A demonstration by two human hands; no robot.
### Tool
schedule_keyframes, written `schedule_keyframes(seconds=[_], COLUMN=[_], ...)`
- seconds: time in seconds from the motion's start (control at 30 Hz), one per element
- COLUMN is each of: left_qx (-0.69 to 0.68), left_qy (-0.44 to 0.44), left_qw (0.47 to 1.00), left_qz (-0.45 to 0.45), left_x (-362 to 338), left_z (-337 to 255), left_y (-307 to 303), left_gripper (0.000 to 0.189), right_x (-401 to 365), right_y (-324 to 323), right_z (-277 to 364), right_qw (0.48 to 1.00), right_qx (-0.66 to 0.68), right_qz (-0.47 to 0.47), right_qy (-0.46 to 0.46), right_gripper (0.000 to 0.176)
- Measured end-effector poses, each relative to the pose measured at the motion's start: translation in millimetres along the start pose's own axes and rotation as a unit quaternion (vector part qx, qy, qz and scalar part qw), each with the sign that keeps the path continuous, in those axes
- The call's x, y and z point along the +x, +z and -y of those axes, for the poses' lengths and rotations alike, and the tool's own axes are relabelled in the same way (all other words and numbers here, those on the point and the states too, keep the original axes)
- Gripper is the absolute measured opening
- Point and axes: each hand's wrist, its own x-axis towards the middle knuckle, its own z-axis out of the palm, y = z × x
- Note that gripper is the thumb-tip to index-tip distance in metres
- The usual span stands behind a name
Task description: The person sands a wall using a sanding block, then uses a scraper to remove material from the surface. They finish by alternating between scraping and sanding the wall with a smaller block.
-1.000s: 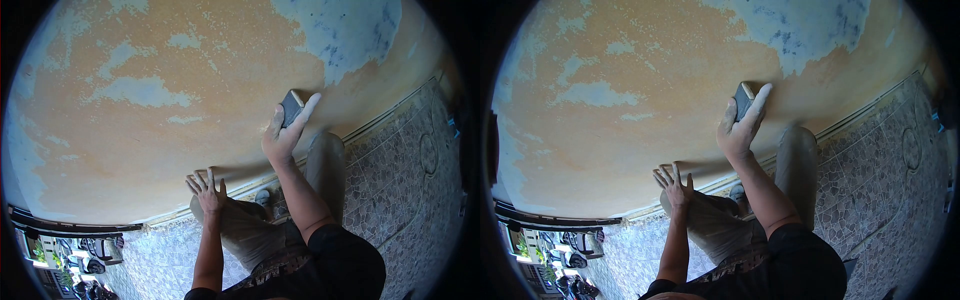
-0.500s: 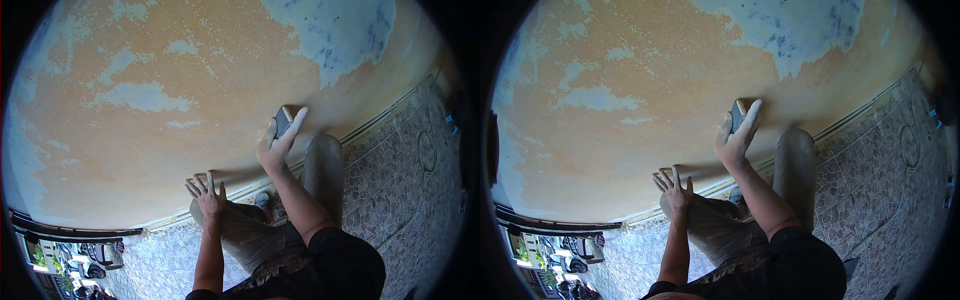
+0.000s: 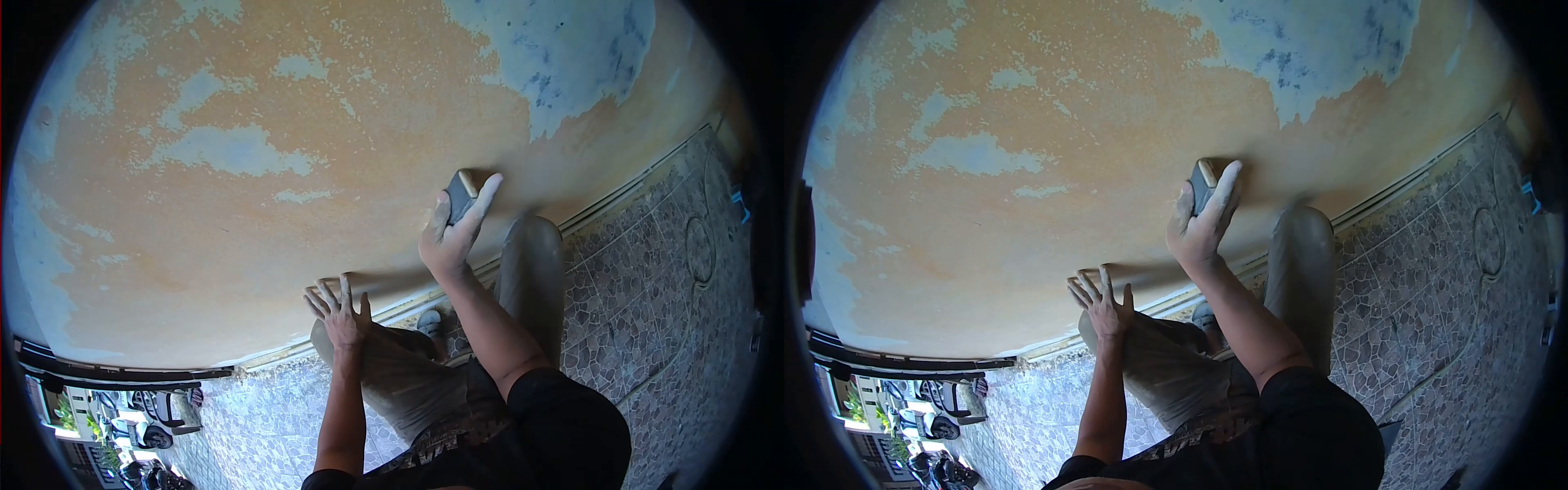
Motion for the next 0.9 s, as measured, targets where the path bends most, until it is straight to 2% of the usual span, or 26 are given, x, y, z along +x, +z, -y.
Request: schedule_keyframes(seconds=[0.07, 0.17, 0.27, 0.33, 0.37, 0.43, 0.53, 0.57, 0.6, 0.63, 0.7, 0.8, 0.9], left_qx=[-0.005, -0.010, -0.015, -0.018, -0.017, -0.004, -0.002, -0.003, -0.015, -0.025, -0.016, -0.011, -0.006], left_qy=[-0.001, 0.010, 0.001, -0.010, -0.012, -0.011, -0.006, -0.005, -0.006, -0.004, -0.005, -0.008, -0.002], left_qw=[1.000, 1.000, 1.000, 1.000, 1.000, 1.000, 1.000, 1.000, 1.000, 1.000, 1.000, 0.999, 1.000], left_qz=[0.004, -0.010, 0.009, 0.022, 0.020, 0.020, 0.013, 0.009, 0.012, 0.014, 0.018, 0.030, 0.015], left_x=[-1, 9, 1, 1, 1, -1, -2, 0, 0, 1, 8, -2, -1], left_z=[0, 1, 0, -2, -1, 0, 2, 2, 0, 0, -2, -1, 3], left_y=[-2, 3, -6, -7, -6, -2, 1, 1, -2, -4, -6, -8, -1], left_gripper=[0.065, 0.065, 0.066, 0.066, 0.066, 0.066, 0.066, 0.066, 0.066, 0.066, 0.066, 0.067, 0.067], right_x=[-60, -45, 37, 82, 81, 70, -18, -50, -53, -54, -43, 30, 52], right_y=[-9, -18, -5, -12, -10, -7, -1, -5, -12, -13, -15, -4, 1], right_z=[-38, -21, 27, 57, 57, 53, -9, -36, -35, -36, -23, 21, 36], right_qw=[0.987, 0.989, 0.996, 0.993, 0.993, 0.994, 0.979, 0.974, 0.967, 0.968, 0.981, 0.994, 0.994], right_qx=[-0.082, -0.056, -0.026, -0.038, -0.036, -0.014, -0.074, -0.085, -0.098, -0.098, -0.086, -0.027, -0.011], right_qz=[0.089, 0.105, 0.003, 0.039, 0.040, 0.049, 0.029, 0.065, 0.105, 0.102, 0.107, 0.023, -0.010], right_qy=[-0.106, -0.093, -0.089, -0.107, -0.109, -0.101, -0.189, -0.199, -0.208, -0.207, -0.138, -0.101, -0.104], right_gripper=[0.070, 0.069, 0.069, 0.071, 0.071, 0.071, 0.070, 0.071, 0.071, 0.071, 0.071, 0.067, 0.067])
